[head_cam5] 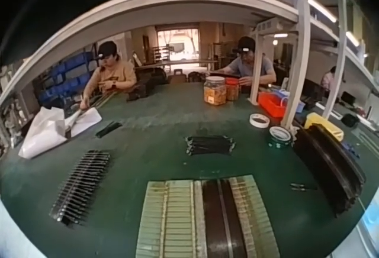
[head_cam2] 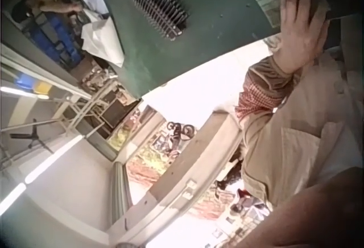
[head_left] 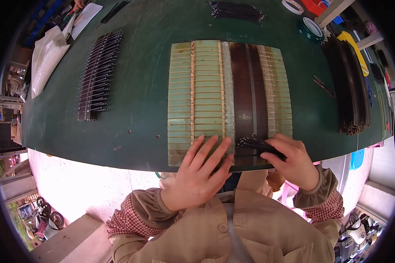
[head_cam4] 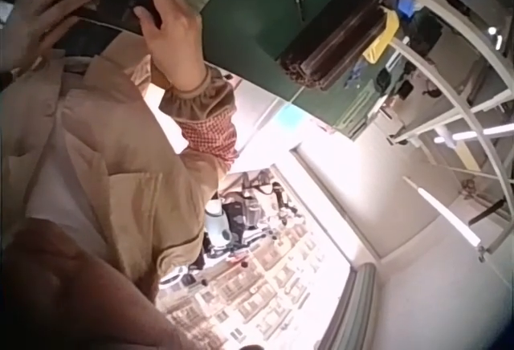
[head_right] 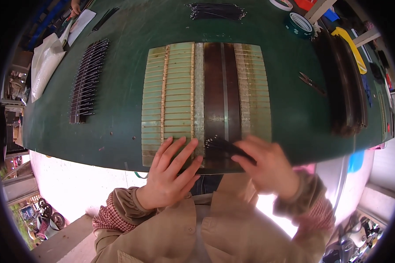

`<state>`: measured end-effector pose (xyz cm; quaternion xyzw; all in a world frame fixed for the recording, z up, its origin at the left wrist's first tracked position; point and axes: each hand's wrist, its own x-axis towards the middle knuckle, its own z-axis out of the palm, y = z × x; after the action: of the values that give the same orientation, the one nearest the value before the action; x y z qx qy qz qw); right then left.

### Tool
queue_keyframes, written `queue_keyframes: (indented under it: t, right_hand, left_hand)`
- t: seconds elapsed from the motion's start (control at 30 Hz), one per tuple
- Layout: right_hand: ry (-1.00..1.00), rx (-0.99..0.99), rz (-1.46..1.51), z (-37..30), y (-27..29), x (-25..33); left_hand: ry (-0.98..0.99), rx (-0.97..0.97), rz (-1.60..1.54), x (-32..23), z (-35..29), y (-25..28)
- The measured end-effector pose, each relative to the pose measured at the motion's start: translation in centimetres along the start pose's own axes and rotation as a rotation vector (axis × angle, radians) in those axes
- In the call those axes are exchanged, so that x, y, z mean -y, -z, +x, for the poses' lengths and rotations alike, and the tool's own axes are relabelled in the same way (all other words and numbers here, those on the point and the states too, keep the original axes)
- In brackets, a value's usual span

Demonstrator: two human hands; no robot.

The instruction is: The person picks small electronic components from component strips and places them into specific slots on a grid-patterned board by hand, as part of an assembly line process.

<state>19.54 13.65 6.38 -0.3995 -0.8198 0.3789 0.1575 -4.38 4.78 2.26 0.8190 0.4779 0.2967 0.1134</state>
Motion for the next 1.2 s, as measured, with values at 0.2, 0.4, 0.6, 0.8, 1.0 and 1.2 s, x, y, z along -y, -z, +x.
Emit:
queue_keyframes:
  t: [0.2, 0.4, 0.6, 0.8, 1.0, 1.2]
  right_hand:
    - [-0.061, -0.065, -0.091, -1.1, 1.0, -1.0]
    - [-0.099, -0.228, -0.196, -2.5, 1.6, -2.0]
    - [-0.169, -0.097, 0.087, -2.7, 4.0, -2.3]
    - [-0.168, 0.121, 0.422, 0.2, 1.5, 0.2]
    - [-0.293, 0.056, 0.476, 0.3, 1.3, -0.6]
    - [-0.254, 0.025, 0.293, 0.8, 0.9, -0.4]
  left_hand:
    - [-0.054, 0.018, 0.089, 0.2, -0.1, -0.5]
    - [-0.002, 0.054, 0.05, -0.1, -0.1, 0.2]
    - [0.24, -0.026, -0.369, -0.1, 0.9, 1.4]
    - [0.419, -0.11, -0.843, -0.6, 2.9, -0.6]
    - [0.303, -0.121, -0.697, 0.4, 2.4, 0.1]
    - [0.251, -0.188, -0.305, 0.8, 1.5, 1.1]
